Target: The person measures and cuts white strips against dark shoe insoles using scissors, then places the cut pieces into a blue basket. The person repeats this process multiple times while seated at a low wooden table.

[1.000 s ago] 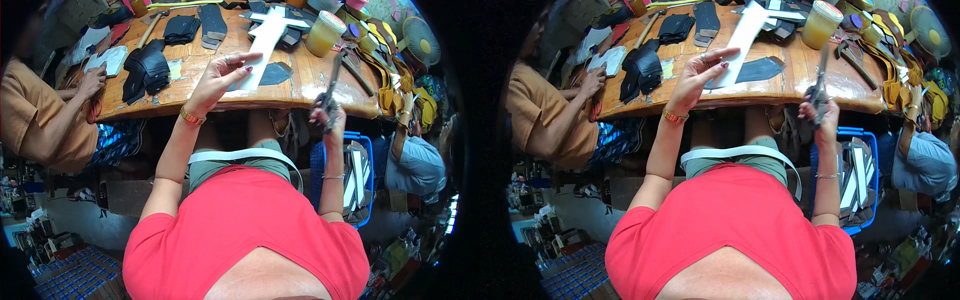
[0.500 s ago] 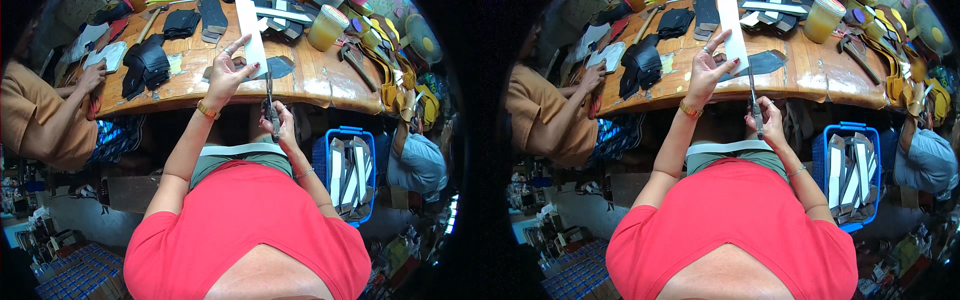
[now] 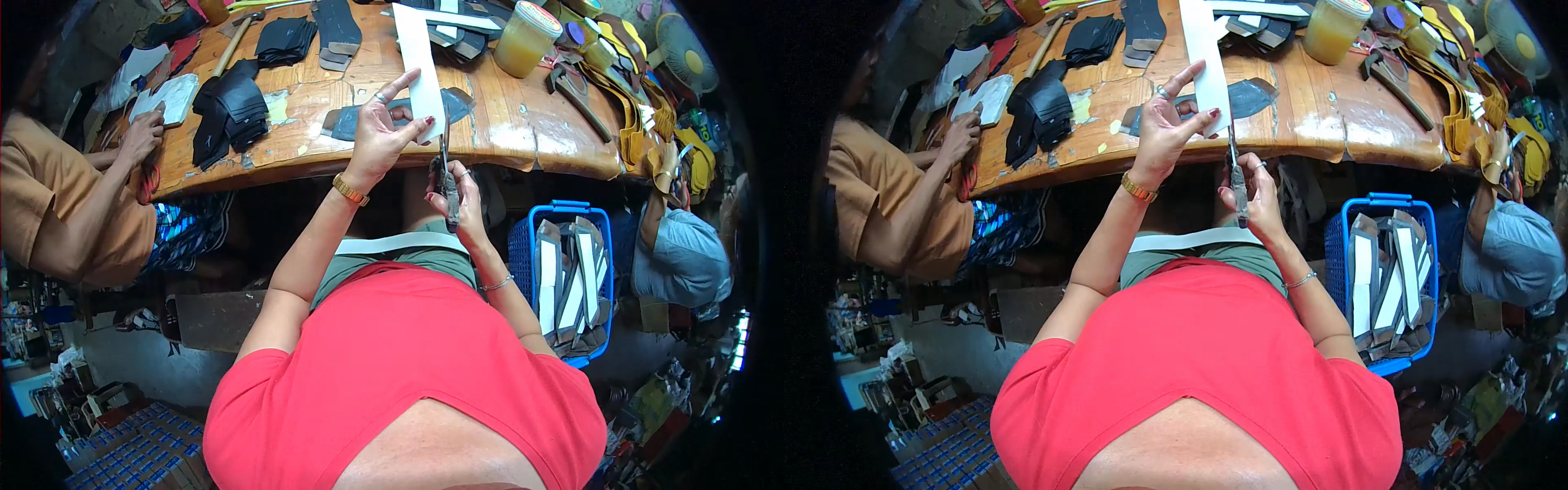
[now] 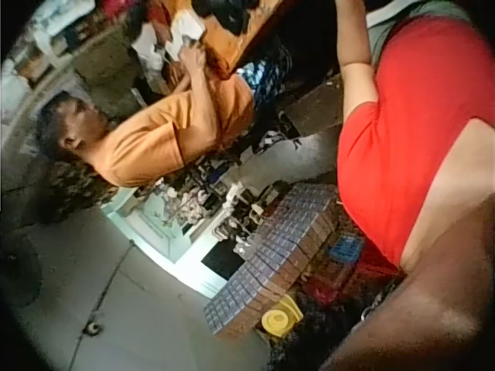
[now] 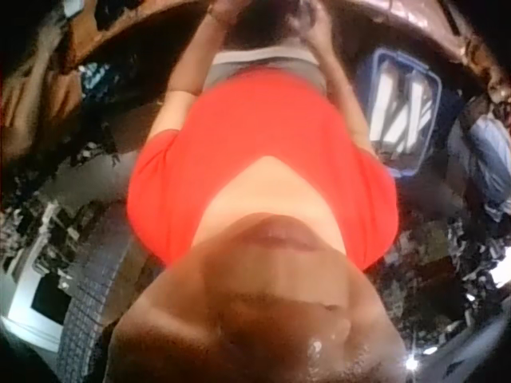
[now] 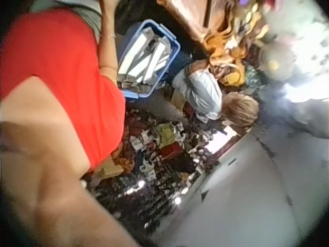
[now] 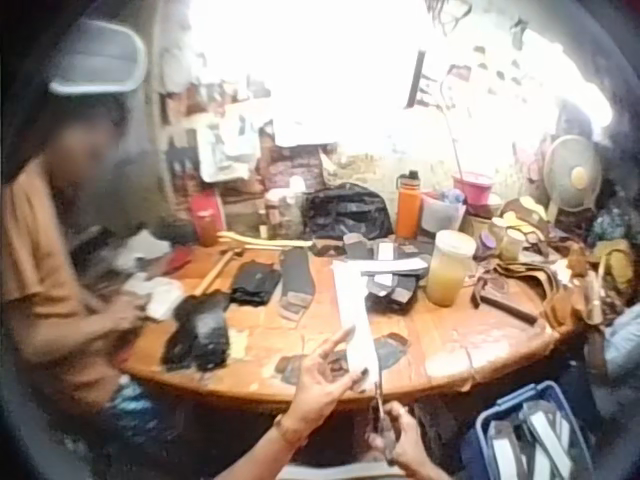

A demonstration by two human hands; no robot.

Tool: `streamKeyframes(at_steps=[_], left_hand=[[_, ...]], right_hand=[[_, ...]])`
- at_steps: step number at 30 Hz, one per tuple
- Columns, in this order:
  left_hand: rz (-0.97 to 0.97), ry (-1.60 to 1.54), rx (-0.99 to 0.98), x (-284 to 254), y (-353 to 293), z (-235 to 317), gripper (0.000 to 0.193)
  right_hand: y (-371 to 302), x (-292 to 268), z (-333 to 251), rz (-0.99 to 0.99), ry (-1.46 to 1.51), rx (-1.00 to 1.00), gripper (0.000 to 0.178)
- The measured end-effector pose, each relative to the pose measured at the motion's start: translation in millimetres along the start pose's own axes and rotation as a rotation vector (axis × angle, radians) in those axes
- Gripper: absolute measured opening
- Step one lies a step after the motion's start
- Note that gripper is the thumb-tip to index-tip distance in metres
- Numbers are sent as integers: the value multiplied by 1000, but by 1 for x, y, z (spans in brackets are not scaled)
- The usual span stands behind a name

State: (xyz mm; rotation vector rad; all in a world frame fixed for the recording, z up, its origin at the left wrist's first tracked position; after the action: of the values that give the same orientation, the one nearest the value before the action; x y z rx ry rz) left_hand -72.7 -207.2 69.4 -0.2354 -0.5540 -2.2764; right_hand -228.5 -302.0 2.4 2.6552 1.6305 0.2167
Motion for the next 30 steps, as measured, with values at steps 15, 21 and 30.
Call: streamKeyframes(at_steps=[15, 21, 30], left_hand=[[4, 2, 29, 10, -2, -2, 67], [-18, 70, 25, 12, -2, 0, 73], [-59, 80, 26, 14, 7, -1, 71]], right_hand=[[-11, -3, 3, 132, 44, 24, 24], [-19, -9, 1, 164, 1, 16, 21], [-28, -13, 0, 148, 14, 42, 20]])
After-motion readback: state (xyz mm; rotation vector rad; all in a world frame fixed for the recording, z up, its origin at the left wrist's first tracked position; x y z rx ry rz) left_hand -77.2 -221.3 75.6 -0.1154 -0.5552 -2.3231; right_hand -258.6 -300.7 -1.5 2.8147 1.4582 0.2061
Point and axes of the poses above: each hand's wrist, its own y-axis towards the middle knuckle, its own x-axis out of the palm, z = x × y, the point moved 1 cm from there along y, towards the middle knuckle, and after that the axes turned 4 degrees about z, right-handed, at the moved point
